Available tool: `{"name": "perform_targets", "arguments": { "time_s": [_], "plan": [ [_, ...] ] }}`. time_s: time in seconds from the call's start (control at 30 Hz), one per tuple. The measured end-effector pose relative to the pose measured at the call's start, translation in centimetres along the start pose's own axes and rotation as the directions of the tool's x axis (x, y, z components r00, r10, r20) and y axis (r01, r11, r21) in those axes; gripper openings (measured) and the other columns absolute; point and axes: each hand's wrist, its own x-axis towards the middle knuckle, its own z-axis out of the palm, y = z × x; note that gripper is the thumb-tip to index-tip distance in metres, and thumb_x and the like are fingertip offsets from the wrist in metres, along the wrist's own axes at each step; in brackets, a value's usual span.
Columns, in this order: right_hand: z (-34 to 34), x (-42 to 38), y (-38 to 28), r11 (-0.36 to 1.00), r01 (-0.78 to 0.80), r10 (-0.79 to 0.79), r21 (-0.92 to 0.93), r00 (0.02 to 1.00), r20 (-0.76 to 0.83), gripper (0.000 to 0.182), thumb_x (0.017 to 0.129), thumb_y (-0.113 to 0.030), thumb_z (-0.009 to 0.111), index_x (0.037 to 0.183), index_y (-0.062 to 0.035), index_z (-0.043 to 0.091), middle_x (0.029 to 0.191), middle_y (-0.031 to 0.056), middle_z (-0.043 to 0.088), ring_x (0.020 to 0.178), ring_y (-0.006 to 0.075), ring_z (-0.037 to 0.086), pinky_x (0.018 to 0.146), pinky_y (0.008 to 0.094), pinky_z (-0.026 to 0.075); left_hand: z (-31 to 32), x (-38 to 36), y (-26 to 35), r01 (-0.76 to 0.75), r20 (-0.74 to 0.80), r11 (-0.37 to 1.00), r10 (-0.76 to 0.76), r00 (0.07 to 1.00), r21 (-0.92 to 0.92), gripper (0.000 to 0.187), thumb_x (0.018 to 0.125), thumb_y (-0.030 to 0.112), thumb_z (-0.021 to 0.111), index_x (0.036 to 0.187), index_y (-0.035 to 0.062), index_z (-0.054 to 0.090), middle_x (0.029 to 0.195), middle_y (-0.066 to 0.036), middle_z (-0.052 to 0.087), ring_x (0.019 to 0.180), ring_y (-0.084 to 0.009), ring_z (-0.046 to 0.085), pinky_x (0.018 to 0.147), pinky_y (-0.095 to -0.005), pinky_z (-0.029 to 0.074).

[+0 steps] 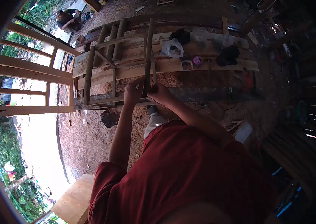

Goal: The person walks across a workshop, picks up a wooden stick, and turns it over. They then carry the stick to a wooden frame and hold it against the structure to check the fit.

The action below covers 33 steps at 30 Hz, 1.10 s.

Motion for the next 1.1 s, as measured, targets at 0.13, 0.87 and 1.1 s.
{"name": "perform_targets", "arguments": {
  "time_s": [0.13, 0.87, 1.1],
  "plan": [
    [-0.8, 0.4, -0.8, 0.999, -0.039, 0.039, -0.011, 0.997, 0.062, 0.038, 0.082, -0.011, 0.085, 0.111, -0.0005, 0.062, 0.090, 0.0083, 0.070, 0.082, 0.0173, 0.069, 0.072, 0.0340, 0.055, 0.0, 0.0, 0.1, 0.037, -0.024, 0.995, -0.040, 0.999, -0.094, 0.030, 0.098, 0.007, 0.063, 0.126, 0.0055, 0.073, 0.113, -0.016, 0.077, 0.109, -0.0287, 0.075, 0.092, -0.0384, 0.058],
    [-2.2, 1.7, -2.7, 0.918, -0.108, 0.152, 0.381, 0.985, -0.087, 0.029, 0.094, -0.009, 0.061, 0.122, -0.0022, 0.058, 0.096, 0.0079, 0.061, 0.071, 0.0170, 0.061, 0.062, 0.0331, 0.050, -0.6, 0.4, -0.4, -0.011, -0.135, 0.963, -0.027, 0.990, -0.270, 0.022, 0.093, 0.011, 0.070, 0.113, 0.0022, 0.070, 0.104, -0.015, 0.075, 0.100, -0.0300, 0.075, 0.084, -0.0391, 0.057],
    [-6.9, -5.2, -5.8, 0.885, -0.028, 0.099, 0.466, 0.987, -0.130, 0.038, 0.095, -0.007, 0.054, 0.132, -0.0020, 0.050, 0.087, 0.0053, 0.056, 0.060, 0.0130, 0.053, 0.051, 0.0299, 0.041, -0.7, 2.0, 6.2, 0.000, -0.072, 0.900, -0.035, 0.997, -0.437, 0.029, 0.098, 0.013, 0.069, 0.125, 0.0004, 0.069, 0.113, -0.017, 0.074, 0.104, -0.0226, 0.073, 0.086, -0.0358, 0.057]
  ]
}}
